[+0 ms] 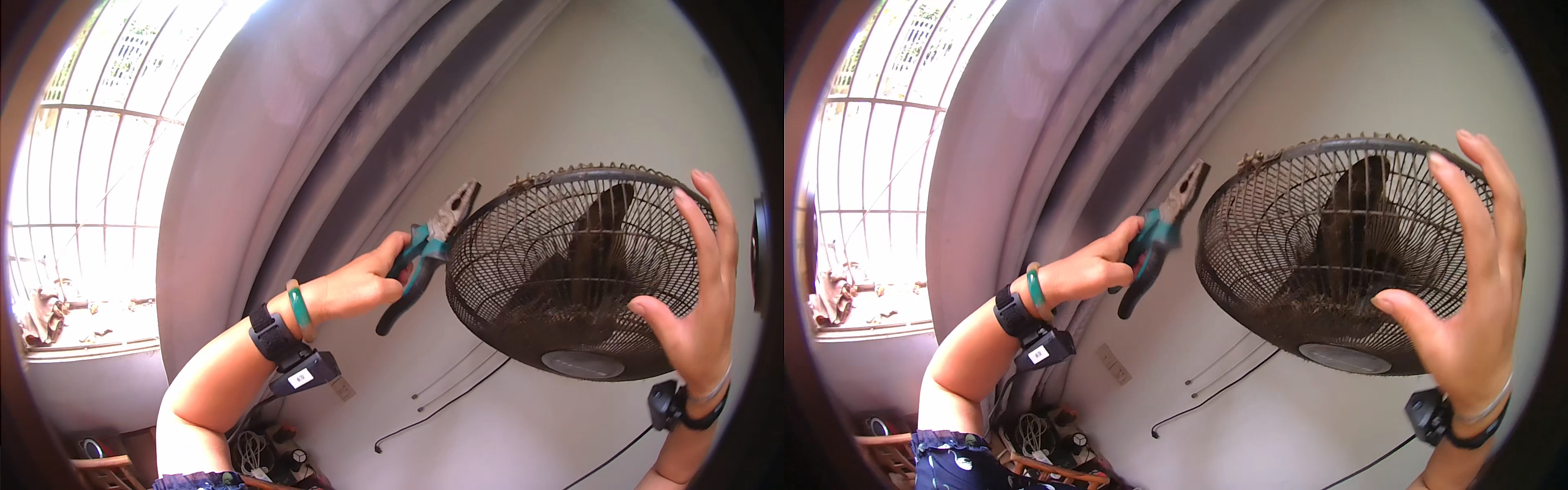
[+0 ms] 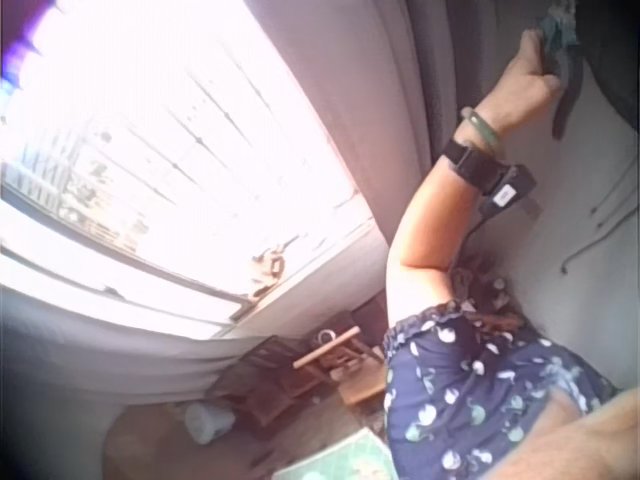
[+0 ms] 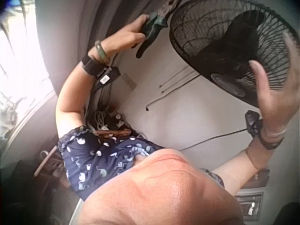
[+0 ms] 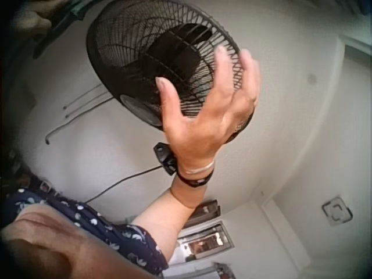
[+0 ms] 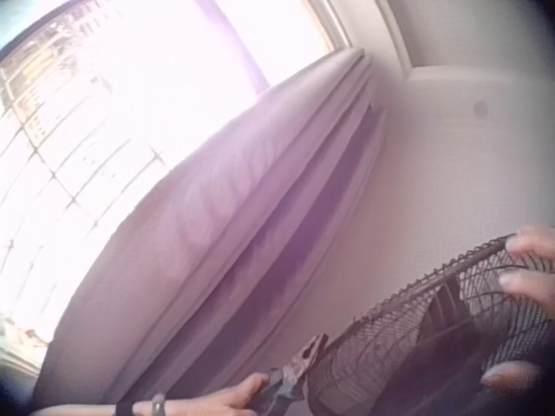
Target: The person uses pliers and a screwdriver to repair a wall-mounted fan by handling its metal cage and wires, then lifts the fan unit.
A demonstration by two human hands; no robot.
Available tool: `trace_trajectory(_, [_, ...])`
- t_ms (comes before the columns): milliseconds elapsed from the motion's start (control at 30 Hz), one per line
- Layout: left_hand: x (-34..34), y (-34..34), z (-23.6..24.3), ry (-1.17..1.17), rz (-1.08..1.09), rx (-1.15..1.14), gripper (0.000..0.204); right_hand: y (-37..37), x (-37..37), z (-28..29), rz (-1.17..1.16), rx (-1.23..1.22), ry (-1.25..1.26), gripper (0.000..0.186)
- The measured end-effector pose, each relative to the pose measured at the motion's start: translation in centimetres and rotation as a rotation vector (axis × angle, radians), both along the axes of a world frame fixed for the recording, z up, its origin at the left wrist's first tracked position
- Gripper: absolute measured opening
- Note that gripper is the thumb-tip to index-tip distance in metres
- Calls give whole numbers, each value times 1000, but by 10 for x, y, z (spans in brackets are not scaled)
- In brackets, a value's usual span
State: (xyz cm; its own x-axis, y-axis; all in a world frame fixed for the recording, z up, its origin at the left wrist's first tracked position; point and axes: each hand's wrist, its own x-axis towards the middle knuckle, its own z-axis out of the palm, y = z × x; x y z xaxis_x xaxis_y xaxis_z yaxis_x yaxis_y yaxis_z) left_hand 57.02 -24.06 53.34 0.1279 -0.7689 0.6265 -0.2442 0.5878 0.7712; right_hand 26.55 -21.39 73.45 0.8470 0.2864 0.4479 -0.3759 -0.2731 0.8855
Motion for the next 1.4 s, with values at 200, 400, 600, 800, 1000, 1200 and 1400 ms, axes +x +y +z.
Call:
trace_trajectory(200, [-19, 23, -29, -142, 197, -62, 64, -11, 38, -77, -9, 1226, 251, 64])
trace_trajectory(400, [-46, 34, -31, -270, 181, -176, 63, -36, 93, -101, 39, 2182, 109, 53])
trace_trajectory(600, [-57, 31, -32, -332, 845, -579, 63, -40, 101, -113, 334, 2168, -13, 46])
trace_trajectory(800, [-50, 36, -41, -265, 789, -569, 61, -35, 107, -113, 438, 2144, -25, 43])
trace_trajectory(1000, [-35, 41, -51, -187, 560, -598, 48, -27, 113, -115, 475, 2166, -9, 41])
trace_trajectory(1200, [-46, 48, -35, -439, 754, -448, 35, -38, 126, -118, 519, 2173, 9, 40])
trace_trajectory(1400, [-11, 25, -13, -423, 773, -518, 32, -27, 117, -99, 534, 1865, 16, 62])
